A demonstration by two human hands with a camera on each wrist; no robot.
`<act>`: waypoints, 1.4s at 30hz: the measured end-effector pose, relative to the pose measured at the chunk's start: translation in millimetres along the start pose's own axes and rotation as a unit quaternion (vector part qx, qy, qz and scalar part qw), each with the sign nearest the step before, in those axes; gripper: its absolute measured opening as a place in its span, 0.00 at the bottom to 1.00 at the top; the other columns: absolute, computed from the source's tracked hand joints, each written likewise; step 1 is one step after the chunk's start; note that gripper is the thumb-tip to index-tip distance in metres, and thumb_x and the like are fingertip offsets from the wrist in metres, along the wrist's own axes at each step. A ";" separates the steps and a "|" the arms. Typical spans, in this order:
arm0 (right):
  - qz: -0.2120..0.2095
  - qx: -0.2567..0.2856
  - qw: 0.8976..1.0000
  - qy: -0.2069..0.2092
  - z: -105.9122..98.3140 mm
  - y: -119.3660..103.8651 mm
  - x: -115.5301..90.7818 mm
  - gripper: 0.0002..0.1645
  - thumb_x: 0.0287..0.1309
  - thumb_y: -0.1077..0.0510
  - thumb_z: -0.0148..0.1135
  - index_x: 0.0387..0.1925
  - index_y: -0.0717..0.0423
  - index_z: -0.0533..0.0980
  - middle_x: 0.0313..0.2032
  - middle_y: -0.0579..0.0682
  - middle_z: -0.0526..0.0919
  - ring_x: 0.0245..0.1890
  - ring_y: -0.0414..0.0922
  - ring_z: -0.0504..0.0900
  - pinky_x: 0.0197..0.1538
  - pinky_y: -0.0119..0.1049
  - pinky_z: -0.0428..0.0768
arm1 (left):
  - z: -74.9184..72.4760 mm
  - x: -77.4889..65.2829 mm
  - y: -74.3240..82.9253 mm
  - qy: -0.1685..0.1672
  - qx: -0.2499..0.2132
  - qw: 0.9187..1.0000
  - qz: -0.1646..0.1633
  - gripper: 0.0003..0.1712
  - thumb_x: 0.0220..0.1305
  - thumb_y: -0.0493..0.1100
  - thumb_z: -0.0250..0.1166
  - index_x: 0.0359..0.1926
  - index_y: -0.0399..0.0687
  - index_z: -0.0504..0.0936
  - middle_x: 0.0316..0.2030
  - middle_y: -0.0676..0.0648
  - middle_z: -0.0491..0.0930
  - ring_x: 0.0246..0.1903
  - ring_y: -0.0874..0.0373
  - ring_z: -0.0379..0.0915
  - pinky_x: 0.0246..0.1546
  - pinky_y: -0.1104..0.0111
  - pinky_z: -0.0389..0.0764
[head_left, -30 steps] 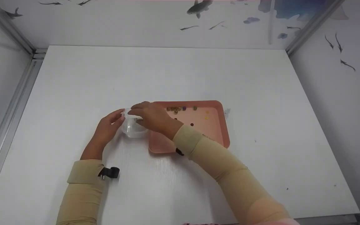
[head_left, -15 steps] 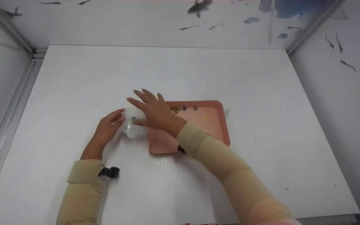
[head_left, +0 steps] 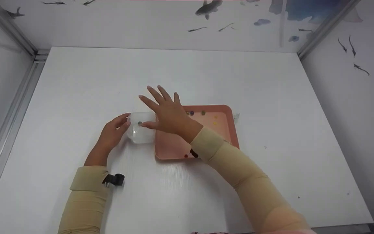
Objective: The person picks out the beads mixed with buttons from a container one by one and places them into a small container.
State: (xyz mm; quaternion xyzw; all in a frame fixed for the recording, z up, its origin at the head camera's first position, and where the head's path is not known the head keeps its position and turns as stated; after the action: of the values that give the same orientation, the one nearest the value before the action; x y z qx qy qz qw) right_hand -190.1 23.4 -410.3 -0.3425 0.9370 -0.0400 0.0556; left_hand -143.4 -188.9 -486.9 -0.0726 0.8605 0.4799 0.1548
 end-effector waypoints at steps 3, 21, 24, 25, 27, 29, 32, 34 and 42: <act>0.007 0.009 1.000 0.002 -3.4 4.9 -3.4 0.51 0.58 0.22 0.45 0.76 0.32 0.42 0.77 0.44 0.37 0.76 0.50 0.36 0.69 0.65 0.51 | 0.3 0.1 0.0 0.001 0.000 1.000 -0.002 0.30 0.75 0.54 0.49 0.73 0.53 0.59 0.69 0.39 0.62 0.71 0.41 0.51 0.68 0.45 0.57; -0.009 0.132 0.984 0.120 -11.4 48.8 -23.0 0.45 0.60 0.38 0.62 0.73 0.44 0.57 0.74 0.51 0.56 0.73 0.51 0.55 0.65 0.60 0.63 | 1.9 -0.4 -1.5 0.009 -0.001 1.000 -0.004 0.30 0.75 0.54 0.49 0.73 0.54 0.59 0.70 0.40 0.61 0.72 0.41 0.50 0.68 0.45 0.56; -0.017 0.178 0.973 0.142 -10.7 55.9 -26.2 0.43 0.60 0.42 0.64 0.72 0.47 0.59 0.73 0.52 0.58 0.72 0.50 0.57 0.66 0.57 0.63 | 1.8 0.0 -2.2 0.008 -0.011 1.000 0.002 0.30 0.75 0.53 0.49 0.73 0.53 0.60 0.70 0.40 0.62 0.71 0.41 0.51 0.68 0.45 0.56; -0.017 0.195 0.970 0.147 -10.4 58.3 -27.3 0.43 0.60 0.43 0.64 0.72 0.48 0.59 0.73 0.52 0.58 0.72 0.50 0.58 0.67 0.56 0.63 | 1.6 0.0 -2.6 0.008 -0.015 1.000 0.004 0.29 0.75 0.52 0.50 0.73 0.53 0.60 0.70 0.40 0.62 0.71 0.41 0.51 0.68 0.45 0.56; -0.013 0.225 0.962 0.152 -10.3 62.6 -29.5 0.42 0.61 0.45 0.64 0.72 0.49 0.59 0.72 0.52 0.59 0.72 0.49 0.58 0.68 0.54 0.62 | 1.1 0.0 -2.6 0.007 -0.020 1.000 0.006 0.29 0.75 0.51 0.50 0.73 0.52 0.60 0.69 0.39 0.62 0.71 0.41 0.51 0.68 0.45 0.56; -0.006 0.246 0.957 0.156 -10.5 66.8 -31.6 0.42 0.62 0.45 0.63 0.72 0.50 0.59 0.73 0.52 0.58 0.72 0.49 0.58 0.69 0.51 0.62 | 0.8 -0.4 -1.9 0.005 -0.023 1.000 0.003 0.29 0.75 0.51 0.50 0.73 0.52 0.60 0.70 0.40 0.62 0.71 0.41 0.51 0.68 0.45 0.56; -0.004 0.267 0.949 0.168 -10.1 72.4 -33.5 0.42 0.62 0.45 0.63 0.72 0.51 0.59 0.72 0.52 0.59 0.72 0.48 0.58 0.70 0.48 0.62 | 0.3 -1.1 -0.9 0.004 -0.030 1.000 -0.007 0.30 0.74 0.52 0.50 0.73 0.53 0.60 0.70 0.40 0.61 0.72 0.42 0.50 0.68 0.45 0.57; -0.002 0.278 0.944 0.176 -9.5 75.7 -34.6 0.43 0.61 0.44 0.64 0.72 0.51 0.59 0.72 0.52 0.59 0.72 0.47 0.57 0.70 0.47 0.61 | 0.0 -1.5 0.1 0.003 -0.032 0.999 -0.014 0.30 0.74 0.52 0.50 0.73 0.54 0.59 0.71 0.41 0.60 0.72 0.42 0.50 0.68 0.45 0.57; -0.004 0.322 0.925 0.203 -5.6 88.6 -40.8 0.42 0.61 0.49 0.65 0.72 0.54 0.60 0.72 0.54 0.60 0.73 0.46 0.56 0.71 0.45 0.60 | -0.3 -2.7 2.9 0.002 -0.024 0.999 -0.026 0.30 0.74 0.53 0.50 0.73 0.56 0.59 0.71 0.42 0.59 0.72 0.42 0.49 0.68 0.45 0.57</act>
State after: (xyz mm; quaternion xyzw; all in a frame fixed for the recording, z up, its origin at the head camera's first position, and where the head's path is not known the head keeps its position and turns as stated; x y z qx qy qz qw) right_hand -216.3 117.6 -411.7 -0.2947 0.8633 -0.4088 -0.0285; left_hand -141.8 -187.6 -483.5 -0.0990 0.8467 0.4965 0.1639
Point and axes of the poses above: each hand's wrist, its own x-axis towards the middle knuckle, its own z-axis out of the palm, y = z × x, the point moved 1 cm from there along x, towards the middle knuckle
